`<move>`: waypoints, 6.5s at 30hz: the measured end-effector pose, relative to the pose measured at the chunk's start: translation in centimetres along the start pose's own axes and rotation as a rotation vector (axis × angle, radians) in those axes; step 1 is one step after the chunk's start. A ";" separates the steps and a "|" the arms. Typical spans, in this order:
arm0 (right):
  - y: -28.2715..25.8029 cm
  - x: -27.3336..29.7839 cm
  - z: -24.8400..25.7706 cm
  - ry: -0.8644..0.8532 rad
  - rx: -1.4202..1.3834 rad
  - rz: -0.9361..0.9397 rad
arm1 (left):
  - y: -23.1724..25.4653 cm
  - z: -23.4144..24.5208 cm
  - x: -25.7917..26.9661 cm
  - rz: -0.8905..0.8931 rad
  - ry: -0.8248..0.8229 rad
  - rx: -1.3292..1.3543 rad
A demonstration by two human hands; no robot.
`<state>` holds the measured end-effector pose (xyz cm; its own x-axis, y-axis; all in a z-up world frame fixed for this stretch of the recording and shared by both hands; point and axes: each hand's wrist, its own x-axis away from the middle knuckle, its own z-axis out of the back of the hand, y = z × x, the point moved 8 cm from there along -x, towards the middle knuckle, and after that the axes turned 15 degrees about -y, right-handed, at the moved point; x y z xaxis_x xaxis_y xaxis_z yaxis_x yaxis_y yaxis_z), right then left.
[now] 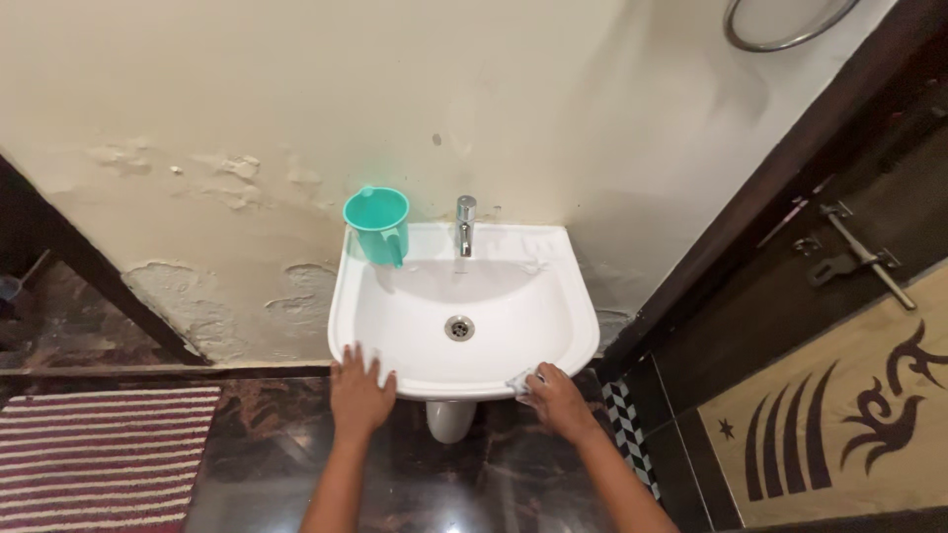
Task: The person cleans a white bathroom sink using a cloth. They wipe the basin, faucet, and surrounding surfaces, then rinse the cloth under running water. A green plastic jug is moved aside during the cleaning process.
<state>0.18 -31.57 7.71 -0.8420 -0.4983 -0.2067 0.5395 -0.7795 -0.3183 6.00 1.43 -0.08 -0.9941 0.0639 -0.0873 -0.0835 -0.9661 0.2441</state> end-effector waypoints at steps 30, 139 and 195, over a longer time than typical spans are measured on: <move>-5.0 -4.3 -6.2 -0.032 0.286 0.163 | -8.2 -4.0 -3.9 0.436 -0.249 0.551; 11.2 -8.5 -9.3 -0.151 -1.429 -0.554 | 14.3 5.2 -11.1 -0.096 -0.386 0.263; 15.1 -25.0 -16.6 -0.206 -1.782 -0.827 | 19.5 5.9 -36.1 -0.620 -0.097 0.025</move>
<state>29.45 -24.57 -7.27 -0.7619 -0.4078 0.5032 -0.6369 0.3297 -0.6969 39.81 -18.29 13.51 -0.7621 0.6338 -0.1324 -0.6468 -0.7362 0.1989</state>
